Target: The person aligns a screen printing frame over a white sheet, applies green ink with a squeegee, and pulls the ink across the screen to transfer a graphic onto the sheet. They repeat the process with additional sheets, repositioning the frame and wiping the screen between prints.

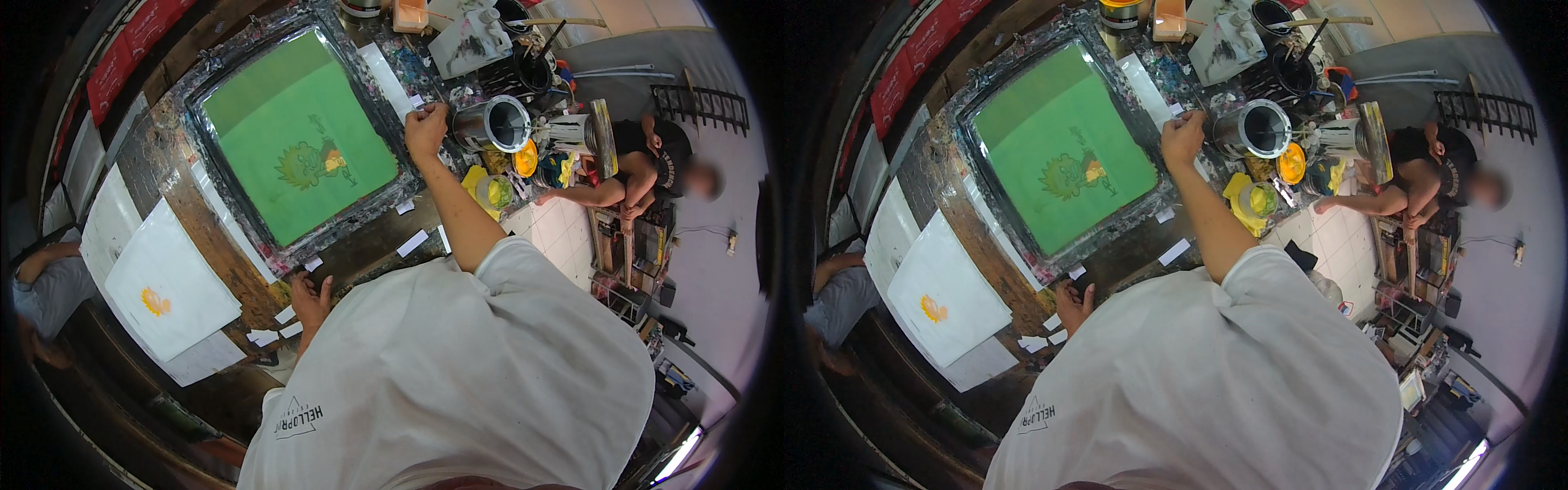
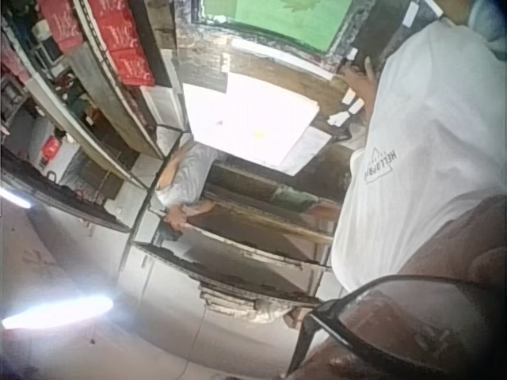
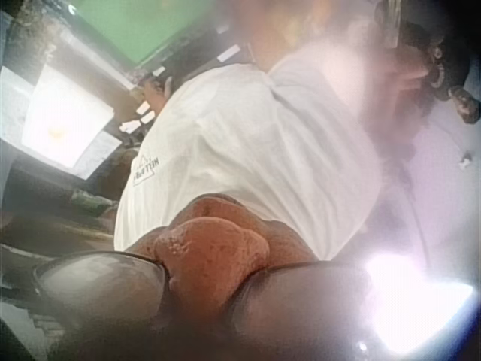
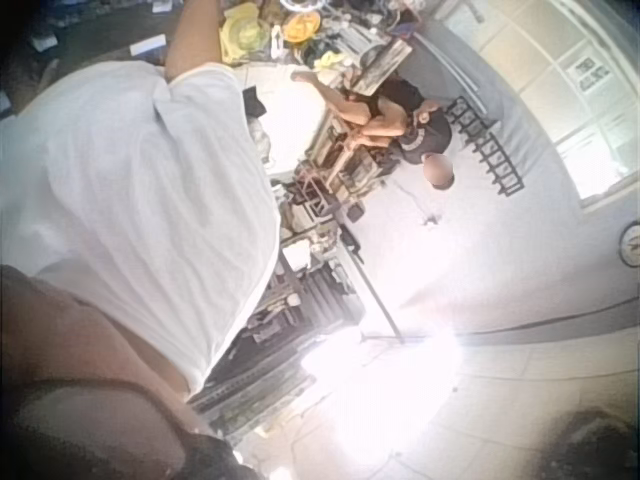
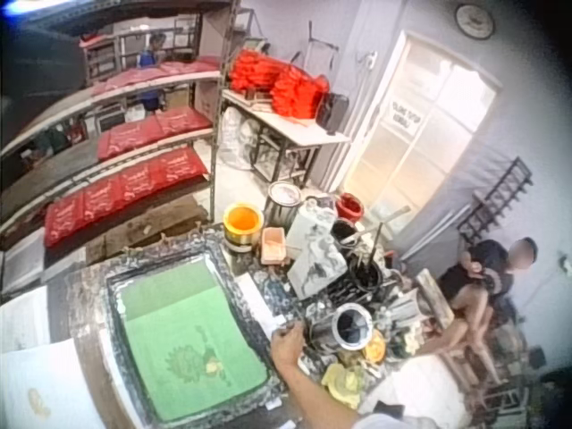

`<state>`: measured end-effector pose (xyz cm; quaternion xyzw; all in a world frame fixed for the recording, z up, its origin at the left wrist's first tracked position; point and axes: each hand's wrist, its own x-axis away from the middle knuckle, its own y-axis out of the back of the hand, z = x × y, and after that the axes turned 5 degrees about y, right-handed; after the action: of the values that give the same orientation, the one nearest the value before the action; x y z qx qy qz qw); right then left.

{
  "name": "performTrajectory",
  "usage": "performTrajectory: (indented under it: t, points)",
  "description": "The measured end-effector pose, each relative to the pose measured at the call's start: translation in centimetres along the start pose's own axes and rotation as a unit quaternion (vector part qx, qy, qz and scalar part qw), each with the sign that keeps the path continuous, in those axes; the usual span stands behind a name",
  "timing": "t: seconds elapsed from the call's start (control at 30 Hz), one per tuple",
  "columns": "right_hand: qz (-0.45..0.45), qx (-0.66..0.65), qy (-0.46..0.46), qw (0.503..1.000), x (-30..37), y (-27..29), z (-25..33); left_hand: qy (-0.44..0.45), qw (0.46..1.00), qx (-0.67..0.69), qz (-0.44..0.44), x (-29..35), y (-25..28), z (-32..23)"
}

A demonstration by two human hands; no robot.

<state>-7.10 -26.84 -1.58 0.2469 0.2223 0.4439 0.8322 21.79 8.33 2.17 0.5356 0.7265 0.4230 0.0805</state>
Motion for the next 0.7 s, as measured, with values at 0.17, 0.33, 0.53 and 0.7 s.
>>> performTrajectory:
  t: [0.17, 0.33, 0.53, 0.7]
  points:
    - [0.011, 0.014, -0.003, 1.000, -0.3, 0.2, 0.4, 0.003, 1.000, 0.005, -0.005, 0.1, -0.2, 0.1]
    - [0.021, -0.007, -0.018, 1.000, -0.1, 0.2, 0.8, 0.037, 0.999, 0.009, 0.015, 0.1, 0.2, -0.1]
    - [0.024, 0.014, -0.003, 1.000, -0.3, 0.3, 0.6, 0.042, 0.999, 0.022, 0.007, 0.0, -0.2, 0.1]
    - [0.022, 0.011, -0.017, 1.000, -0.4, 0.0, 0.2, 0.028, 1.000, 0.012, 0.004, 0.0, -0.4, 0.9]
